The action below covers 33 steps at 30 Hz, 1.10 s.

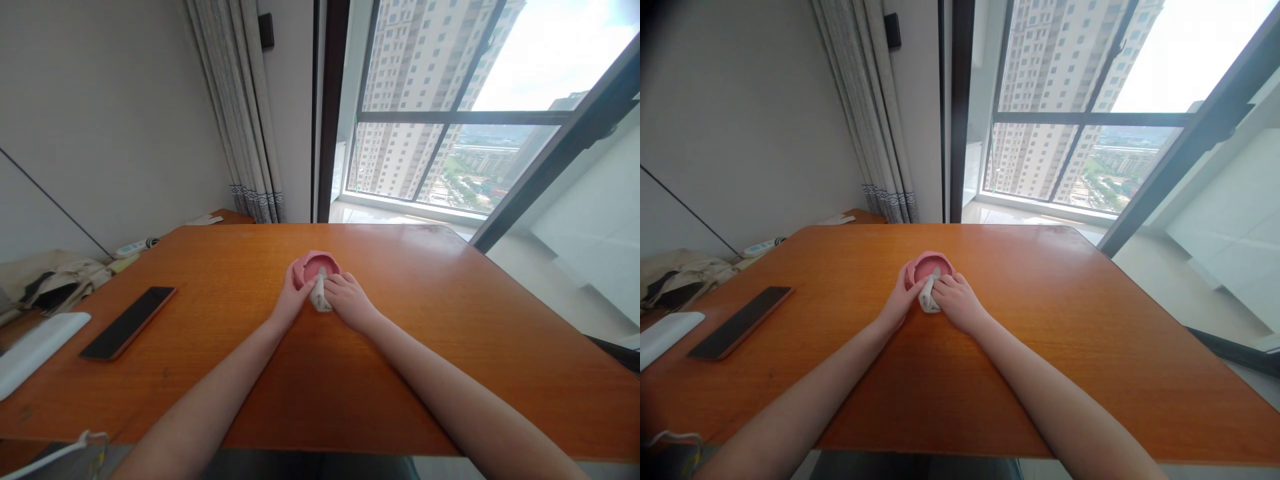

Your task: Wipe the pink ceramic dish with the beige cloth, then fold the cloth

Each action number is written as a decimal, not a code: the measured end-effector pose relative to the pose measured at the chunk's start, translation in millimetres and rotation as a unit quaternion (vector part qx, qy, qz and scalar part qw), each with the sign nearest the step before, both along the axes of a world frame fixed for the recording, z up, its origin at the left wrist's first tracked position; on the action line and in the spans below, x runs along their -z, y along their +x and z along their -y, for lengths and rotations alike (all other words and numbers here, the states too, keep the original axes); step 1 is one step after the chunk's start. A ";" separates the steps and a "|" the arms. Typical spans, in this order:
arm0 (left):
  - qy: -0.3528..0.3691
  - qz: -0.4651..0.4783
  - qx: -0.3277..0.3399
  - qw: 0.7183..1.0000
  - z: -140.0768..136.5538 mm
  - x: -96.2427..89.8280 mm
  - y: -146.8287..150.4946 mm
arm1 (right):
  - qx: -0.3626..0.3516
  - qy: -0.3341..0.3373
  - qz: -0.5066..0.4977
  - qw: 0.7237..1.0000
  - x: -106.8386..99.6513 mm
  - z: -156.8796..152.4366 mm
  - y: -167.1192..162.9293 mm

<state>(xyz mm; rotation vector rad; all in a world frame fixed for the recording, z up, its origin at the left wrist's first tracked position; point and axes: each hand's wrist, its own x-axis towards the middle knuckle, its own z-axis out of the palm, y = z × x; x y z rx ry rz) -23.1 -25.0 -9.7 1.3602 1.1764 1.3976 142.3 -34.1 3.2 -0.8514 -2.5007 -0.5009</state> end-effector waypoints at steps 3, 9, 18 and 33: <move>0.038 -0.032 -0.010 0.999 0.3 3.2 2.7 | -0.002 -0.011 -0.022 1.000 0.7 2.5 -5.1; 0.000 -0.104 0.029 0.994 -18.3 -11.9 -28.6 | -0.019 -0.041 0.013 0.999 -13.3 3.7 -2.6; -0.018 0.042 0.002 0.999 3.0 3.5 5.8 | 0.006 -0.007 -0.015 1.000 -0.5 1.4 -3.3; 0.001 -0.045 0.000 0.999 -8.6 -2.9 -11.9 | -0.008 -0.055 0.011 0.998 -1.7 0.6 -1.6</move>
